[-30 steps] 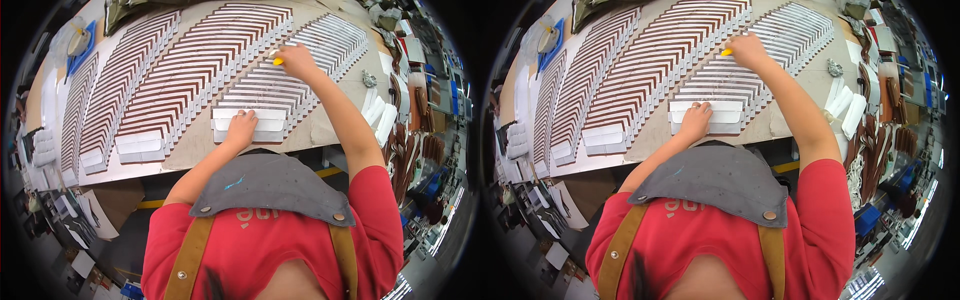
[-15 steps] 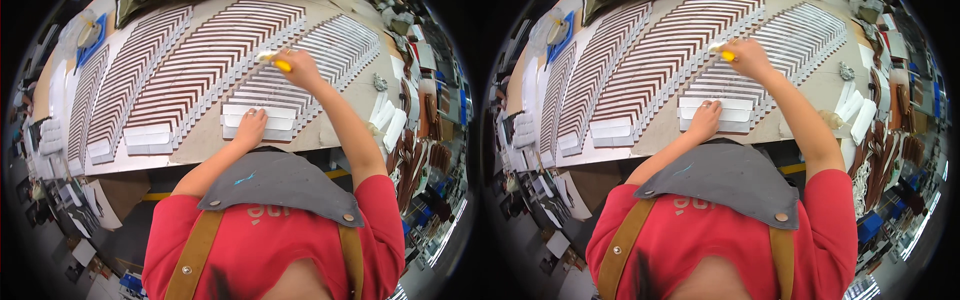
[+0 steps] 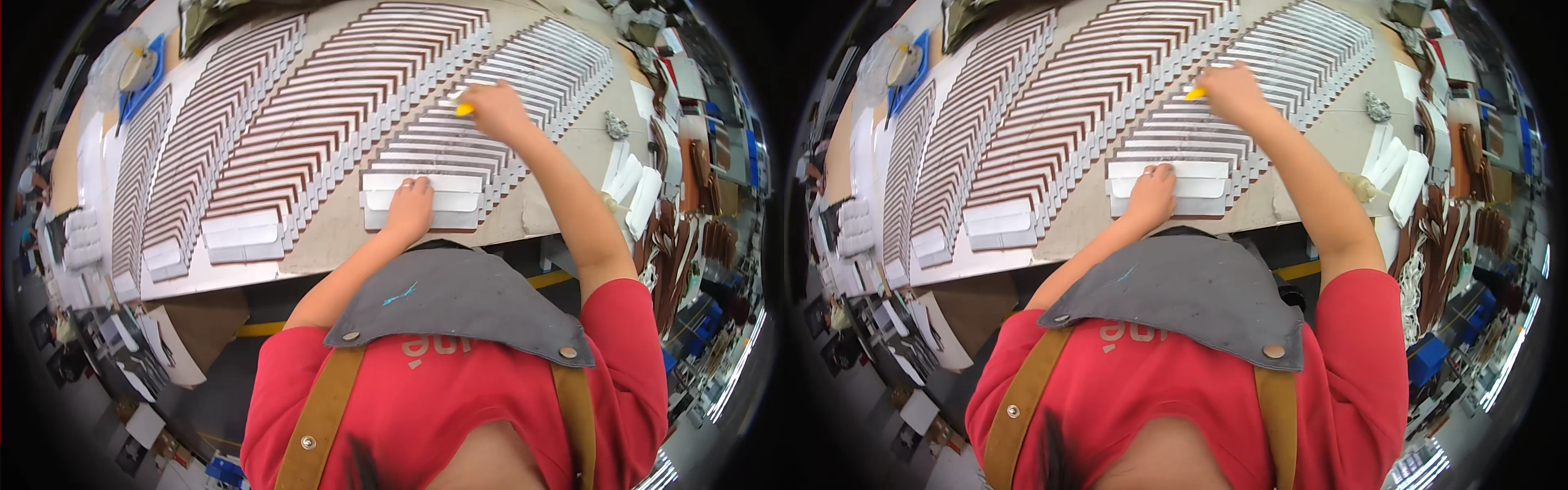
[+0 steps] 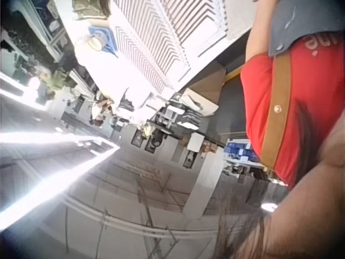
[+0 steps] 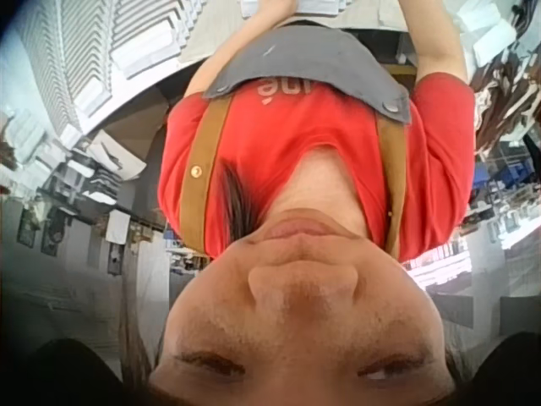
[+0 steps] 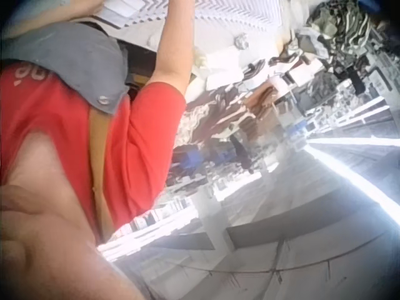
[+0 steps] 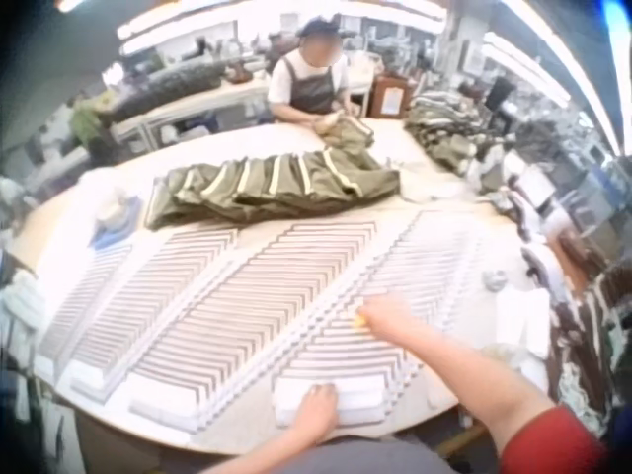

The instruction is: The person assembles face masks by applying glue to white filter inserts and attaching them to brown mask frames. They then use a brush to apply a white substance over the assembled masks laid out on the table.

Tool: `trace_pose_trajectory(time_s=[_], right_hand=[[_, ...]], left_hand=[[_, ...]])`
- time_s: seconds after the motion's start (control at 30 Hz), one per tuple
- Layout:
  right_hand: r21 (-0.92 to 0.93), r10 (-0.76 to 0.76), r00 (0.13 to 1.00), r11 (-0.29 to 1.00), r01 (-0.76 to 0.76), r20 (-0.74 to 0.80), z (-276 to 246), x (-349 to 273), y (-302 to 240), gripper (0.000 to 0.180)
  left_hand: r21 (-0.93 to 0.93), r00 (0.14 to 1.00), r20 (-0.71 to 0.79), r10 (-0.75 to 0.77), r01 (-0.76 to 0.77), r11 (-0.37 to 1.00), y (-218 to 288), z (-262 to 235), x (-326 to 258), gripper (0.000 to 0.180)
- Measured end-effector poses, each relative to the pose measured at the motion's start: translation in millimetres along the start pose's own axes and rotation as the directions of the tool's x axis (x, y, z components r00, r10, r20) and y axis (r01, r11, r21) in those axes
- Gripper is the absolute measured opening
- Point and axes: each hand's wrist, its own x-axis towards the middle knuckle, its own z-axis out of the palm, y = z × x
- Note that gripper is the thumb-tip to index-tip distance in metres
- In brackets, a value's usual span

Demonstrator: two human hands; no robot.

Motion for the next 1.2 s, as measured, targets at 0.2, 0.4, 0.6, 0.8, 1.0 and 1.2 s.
trace_pose_trajectory(time_s=[0.2,0.4,0.6,0.8,1.0,1.2], right_hand=[[0.355,0.383,0.898,0.888,-0.293,-0.217,-22.5,-19.4,50.4,0.012],[0.220,-0.049,0.996,0.975,0.032,0.074,1.5,4.0,38.6,0.024],[-0.078,0.115,0.993,0.990,-0.117,-0.032,-19.3,16.9,134.4,0.021],[0.162,-0.134,0.990,0.979,0.124,0.051,-16.5,9.3,141.9,0.032],[-0.014,0.261,0.958,0.964,-0.265,-0.118,-15.3,15.5,245.1,0.029],[0.206,0.004,0.993,0.978,0.022,-0.121,-22.5,1.2,227.6,0.030]], left_hand=[[-0.062,0.993,0.048,-0.109,0.112,0.992,-2.0,-17.9,31.1,0.026],[0.229,0.995,-0.068,0.076,-0.059,0.972,-11.6,-8.8,95.7,0.021],[0.260,0.993,0.112,0.046,-0.074,0.963,-13.3,-15.7,125.2,0.016],[0.209,0.974,-0.099,0.202,-0.178,0.962,-4.5,-7.9,182.6,0.015],[0.277,0.951,0.245,0.188,-0.254,0.927,2.3,-21.5,223.0,0.016],[0.222,0.933,-0.087,0.350,-0.325,0.919,9.7,-5.2,285.2,0.019]])
